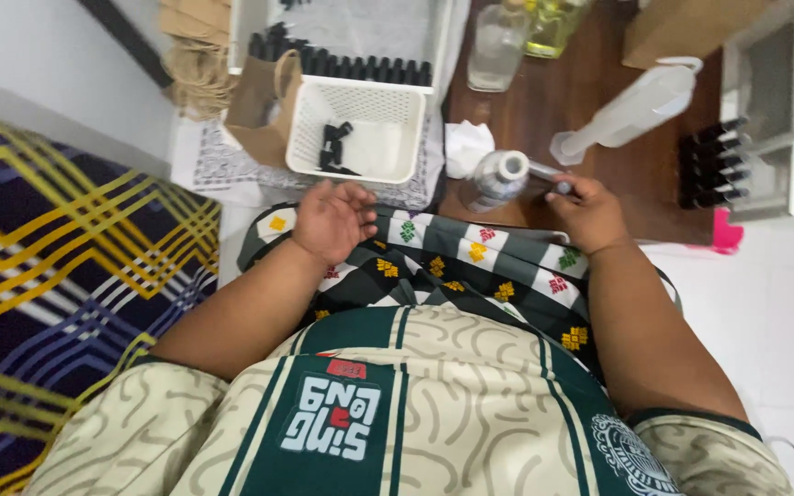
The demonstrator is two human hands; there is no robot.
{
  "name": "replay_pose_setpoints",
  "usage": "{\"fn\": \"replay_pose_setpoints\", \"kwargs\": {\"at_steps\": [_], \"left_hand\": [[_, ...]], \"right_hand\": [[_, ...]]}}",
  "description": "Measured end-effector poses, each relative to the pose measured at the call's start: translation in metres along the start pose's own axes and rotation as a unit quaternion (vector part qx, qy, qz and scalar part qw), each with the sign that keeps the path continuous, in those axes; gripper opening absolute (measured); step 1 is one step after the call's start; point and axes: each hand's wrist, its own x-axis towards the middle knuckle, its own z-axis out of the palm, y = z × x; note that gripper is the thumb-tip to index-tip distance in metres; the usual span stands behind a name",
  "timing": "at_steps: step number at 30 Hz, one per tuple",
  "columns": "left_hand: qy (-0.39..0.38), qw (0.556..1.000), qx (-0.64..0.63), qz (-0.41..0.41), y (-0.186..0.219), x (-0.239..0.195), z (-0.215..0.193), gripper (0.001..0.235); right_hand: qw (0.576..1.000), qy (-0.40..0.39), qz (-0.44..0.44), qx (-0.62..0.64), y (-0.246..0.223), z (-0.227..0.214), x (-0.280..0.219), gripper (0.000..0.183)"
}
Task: Assembling perfume bottles by attaching sprayers and caps
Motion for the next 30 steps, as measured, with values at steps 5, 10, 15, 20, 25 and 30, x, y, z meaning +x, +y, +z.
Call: {"fn": "replay_pose_setpoints", "kwargs": {"at_steps": [5, 10, 15, 20, 25, 30], "left_hand": [[0.069, 0.771, 0.629, 0.067, 0.014, -0.026, 0.05, 0.033], [0.059, 0.291, 0.941, -0.16, 0.036, -0.068, 0.092, 0.078], [0.076, 0.293, 0.933, -0.195, 0.036, -0.075, 0.107, 0.067], [0.044, 0.331, 0.93, -0.154, 0.034, -0.057, 0.057, 0.047], [0.022, 0.408, 0.901, -0.144, 0.094, -0.084, 0.139, 0.03], [0.16, 0.433, 0.882, 0.098, 0.164, -0.079, 0.154, 0.034]], "right_hand": [[0.998, -0.005, 0.057, -0.032, 0.0, -0.001, 0.011, 0.041], [0.997, -0.028, 0.076, 0.014, -0.02, -0.001, 0.001, 0.038], [0.993, -0.071, 0.088, -0.032, -0.033, -0.006, 0.0, 0.041], [0.992, -0.079, 0.093, -0.041, -0.029, -0.005, -0.006, 0.043], [0.992, -0.08, 0.093, -0.026, -0.03, -0.005, -0.007, 0.04], [0.992, -0.073, 0.101, -0.027, -0.032, -0.003, -0.005, 0.038]]}}
